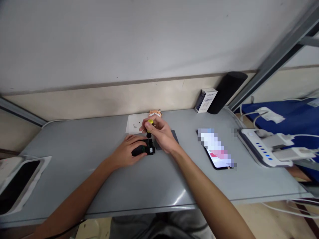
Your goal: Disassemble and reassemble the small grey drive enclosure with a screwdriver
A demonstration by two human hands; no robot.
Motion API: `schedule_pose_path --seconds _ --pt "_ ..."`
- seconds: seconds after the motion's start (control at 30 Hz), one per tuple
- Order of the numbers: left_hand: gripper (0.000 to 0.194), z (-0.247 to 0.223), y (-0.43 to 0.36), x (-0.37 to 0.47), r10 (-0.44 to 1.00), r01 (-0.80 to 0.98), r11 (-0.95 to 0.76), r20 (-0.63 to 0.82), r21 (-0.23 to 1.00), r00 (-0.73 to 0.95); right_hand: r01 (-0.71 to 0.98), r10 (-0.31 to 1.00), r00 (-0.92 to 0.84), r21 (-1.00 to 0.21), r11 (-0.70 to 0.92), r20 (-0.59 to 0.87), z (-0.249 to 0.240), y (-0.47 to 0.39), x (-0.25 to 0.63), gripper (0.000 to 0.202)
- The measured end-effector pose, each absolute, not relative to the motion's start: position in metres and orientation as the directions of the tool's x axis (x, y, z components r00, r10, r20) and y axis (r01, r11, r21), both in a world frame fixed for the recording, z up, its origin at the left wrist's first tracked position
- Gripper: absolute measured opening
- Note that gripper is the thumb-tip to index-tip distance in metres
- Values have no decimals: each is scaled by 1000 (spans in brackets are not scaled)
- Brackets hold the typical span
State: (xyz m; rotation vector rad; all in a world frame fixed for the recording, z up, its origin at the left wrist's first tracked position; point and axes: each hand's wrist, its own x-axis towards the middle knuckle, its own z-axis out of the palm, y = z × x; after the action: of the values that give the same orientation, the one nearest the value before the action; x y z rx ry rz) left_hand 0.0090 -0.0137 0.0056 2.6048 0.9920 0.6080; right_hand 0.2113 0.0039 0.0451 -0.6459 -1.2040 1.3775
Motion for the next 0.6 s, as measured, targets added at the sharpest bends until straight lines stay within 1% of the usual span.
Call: schedule_pose_path --seconds 0.1,0.13,0.23,0.3,0.4,0.5,0.6 --pt "20 7 -14 9 690 563 -712 268 420 672 -387 961 -174 -912 135 216 41 5 212 58" --pt "20 8 -14 9 692 564 -708 262 425 672 -384 964 -166 -914 133 210 39 6 212 58" --pt "19 8 -14 9 700 567 -698 248 437 670 -389 961 -168 -910 142 221 38 8 210 51" --pt "19 7 -13 8 700 567 -698 249 439 669 -423 958 -186 -898 120 216 41 9 210 50" --pt "18 5 -13 8 690 558 -708 260 433 675 -450 968 -156 -886 109 199 44 9 214 48" --pt "18 5 -13 8 671 536 -728 288 426 683 -381 970 -110 -910 163 219 41 9 219 54" --pt "17 6 -13 8 671 534 -727 283 431 685 -317 960 -66 -918 240 273 36 9 219 54"
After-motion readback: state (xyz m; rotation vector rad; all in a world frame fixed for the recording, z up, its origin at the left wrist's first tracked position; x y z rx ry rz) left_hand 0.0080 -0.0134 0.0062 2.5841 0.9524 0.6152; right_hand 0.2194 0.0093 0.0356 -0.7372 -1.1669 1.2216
